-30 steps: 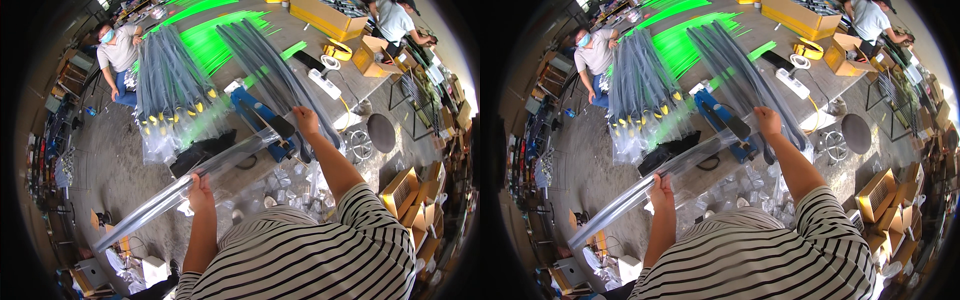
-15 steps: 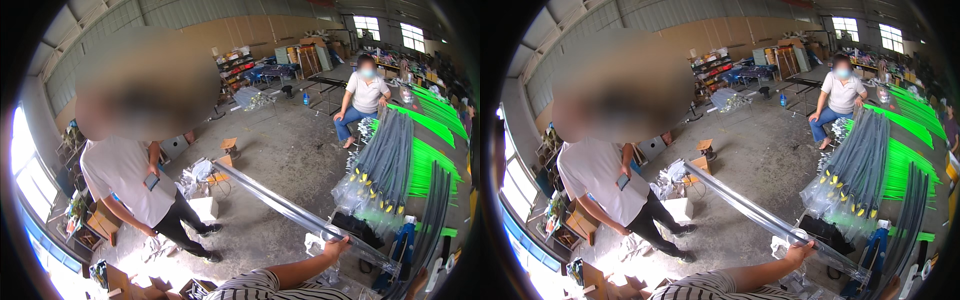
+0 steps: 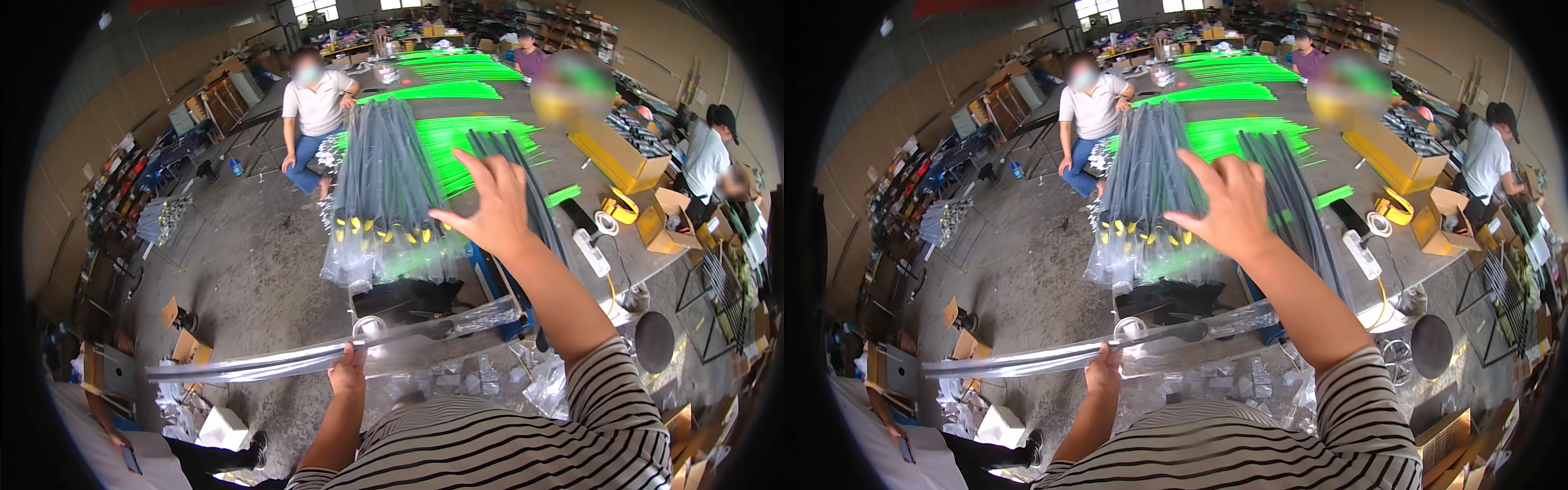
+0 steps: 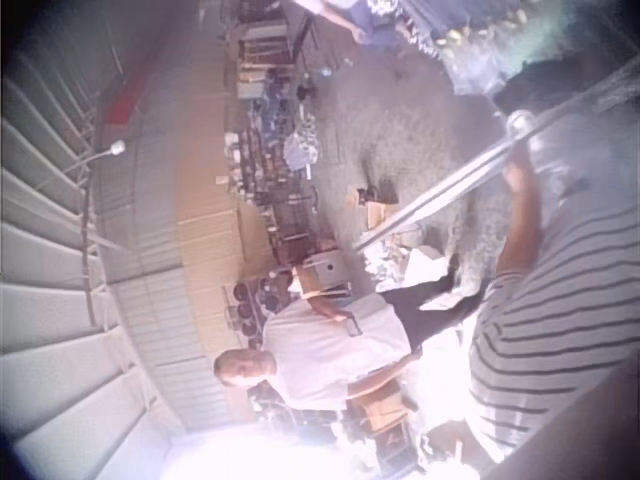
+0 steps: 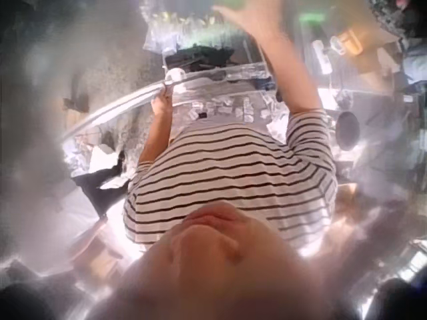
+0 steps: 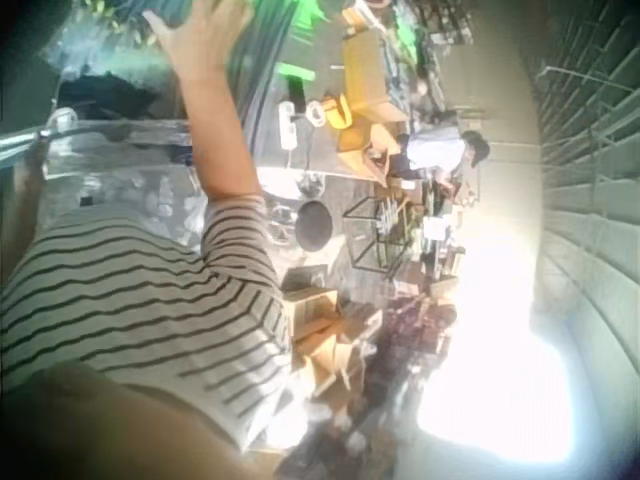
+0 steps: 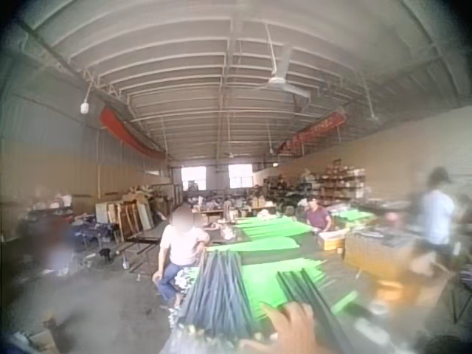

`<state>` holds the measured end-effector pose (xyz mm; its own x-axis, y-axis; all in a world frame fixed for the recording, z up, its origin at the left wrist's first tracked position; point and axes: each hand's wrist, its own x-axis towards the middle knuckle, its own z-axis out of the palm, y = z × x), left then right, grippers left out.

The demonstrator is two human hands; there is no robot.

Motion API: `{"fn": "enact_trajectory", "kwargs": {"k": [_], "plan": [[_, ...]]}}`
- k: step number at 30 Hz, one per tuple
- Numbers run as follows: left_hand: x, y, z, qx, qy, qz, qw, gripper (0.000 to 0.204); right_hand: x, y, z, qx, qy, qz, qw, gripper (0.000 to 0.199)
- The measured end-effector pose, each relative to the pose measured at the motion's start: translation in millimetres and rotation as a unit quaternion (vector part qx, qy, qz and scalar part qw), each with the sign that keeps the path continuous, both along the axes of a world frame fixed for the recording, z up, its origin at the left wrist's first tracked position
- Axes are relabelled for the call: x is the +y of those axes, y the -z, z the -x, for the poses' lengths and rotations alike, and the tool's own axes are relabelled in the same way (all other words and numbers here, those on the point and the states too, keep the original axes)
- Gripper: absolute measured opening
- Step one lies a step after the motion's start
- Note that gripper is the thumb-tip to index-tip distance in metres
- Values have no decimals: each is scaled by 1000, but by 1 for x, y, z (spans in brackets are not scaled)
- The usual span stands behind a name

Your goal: The person wraps long, dark poles with clear plastic film using a handheld wrapping machine. They repeatedly pick up poles, feed them into the machine, and rotate the handle to apply the film before placing the wrapped poles on a table.

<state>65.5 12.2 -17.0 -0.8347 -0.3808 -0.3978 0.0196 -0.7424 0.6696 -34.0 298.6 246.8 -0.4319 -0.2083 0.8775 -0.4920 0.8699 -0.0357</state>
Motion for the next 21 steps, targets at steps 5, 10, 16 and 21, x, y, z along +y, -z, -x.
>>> {"fn": "enact_trajectory", "kwargs": {"k": [5,10,16,21], "plan": [[-13,3,0,-2,5,7,1000,17,-19,-17,22,14,5,-20,1000,80],[-24,-2,-4,-7,-21,-13,1000,17,-47,-19,25,-1,-6,-20,1000,75],[-26,-16,-4,0,-13,-33,999,21,-63,-22,24,3,-15,-24,1000,75],[-30,-16,-3,-13,1,-11,1000,22,-65,-21,20,-1,-17,-28,999,75]]}}
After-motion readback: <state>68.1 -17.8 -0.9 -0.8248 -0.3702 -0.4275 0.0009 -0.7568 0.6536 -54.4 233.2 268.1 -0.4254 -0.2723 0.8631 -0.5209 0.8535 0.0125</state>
